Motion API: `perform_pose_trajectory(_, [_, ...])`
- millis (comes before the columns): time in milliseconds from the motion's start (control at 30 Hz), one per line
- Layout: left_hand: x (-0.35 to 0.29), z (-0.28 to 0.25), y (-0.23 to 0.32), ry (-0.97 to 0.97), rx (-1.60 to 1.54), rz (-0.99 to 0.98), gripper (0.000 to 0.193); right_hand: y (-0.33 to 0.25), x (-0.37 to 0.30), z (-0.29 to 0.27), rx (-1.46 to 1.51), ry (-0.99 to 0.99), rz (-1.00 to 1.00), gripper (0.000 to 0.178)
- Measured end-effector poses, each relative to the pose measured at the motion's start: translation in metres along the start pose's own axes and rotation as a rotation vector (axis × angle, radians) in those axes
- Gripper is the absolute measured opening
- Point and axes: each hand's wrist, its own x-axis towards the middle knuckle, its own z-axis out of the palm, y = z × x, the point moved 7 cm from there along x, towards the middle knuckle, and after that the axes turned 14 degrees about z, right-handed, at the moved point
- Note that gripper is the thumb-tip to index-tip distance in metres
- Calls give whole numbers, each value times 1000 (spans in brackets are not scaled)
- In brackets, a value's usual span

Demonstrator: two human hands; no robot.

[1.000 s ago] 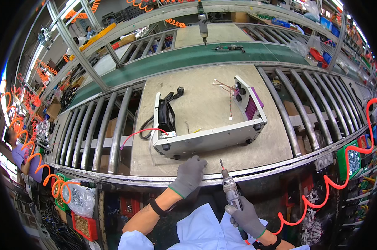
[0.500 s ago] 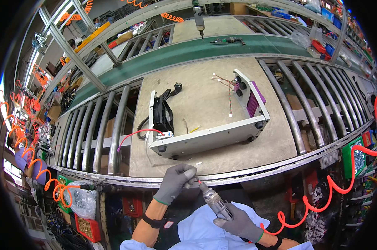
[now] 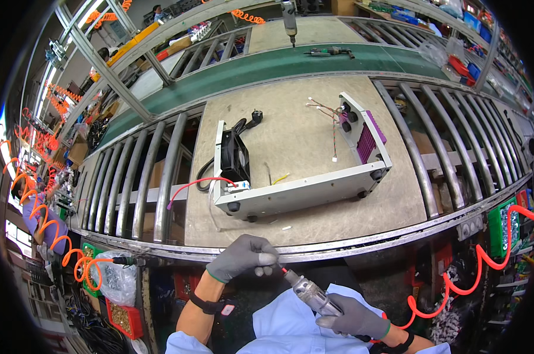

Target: Assembling electronic components, fans, and circuit boards into a metal housing on a factory assembly line.

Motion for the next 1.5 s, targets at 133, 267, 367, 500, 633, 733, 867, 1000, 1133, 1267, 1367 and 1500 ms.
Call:
perform_pose_trajectory(133, [11,7,-11,97,-26,-32,22,-9,-3,-4,-84,291,-223,54])
perform_pose_trajectory(267, [18,20,-19,156,-265,133,26,2,3,-6,-50,269,-145,53])
perform_pose_trajectory(367, [23,26,-27,183,-348,165,28,7,8,-3,-69,283,-82,64])
perform_pose_trajectory(500, [29,24,-33,198,-290,57,31,-2,7,-5,-40,388,-198,55])
perform_pose_trajectory(633, [30,24,-24,83,-229,83,33,6,10,-4,93,153,-63,54])
perform_pose_trajectory(733, [32,16,-21,91,3,112,33,6,11,-3,236,96,5,46])
perform_pose_trajectory(867, [38,24,20,349,1075,732,22,-11,20,-6,273,227,-63,39])
perform_pose_trajectory(1000, [51,34,13,326,1395,558,21,-28,29,-8,313,248,-132,34])
perform_pose_trajectory(1133, [26,34,34,342,1351,474,22,-36,36,-4,305,167,-101,38])
perform_pose_trajectory(1267, [-12,26,106,297,1197,702,15,-46,48,3,314,134,-99,35])
perform_pose_trajectory(1367, [-15,7,160,395,963,646,11,-50,55,6,318,140,-93,34])
perform_pose_trajectory(1500, [43,-21,204,382,816,387,15,-53,61,8,324,145,-99,34])
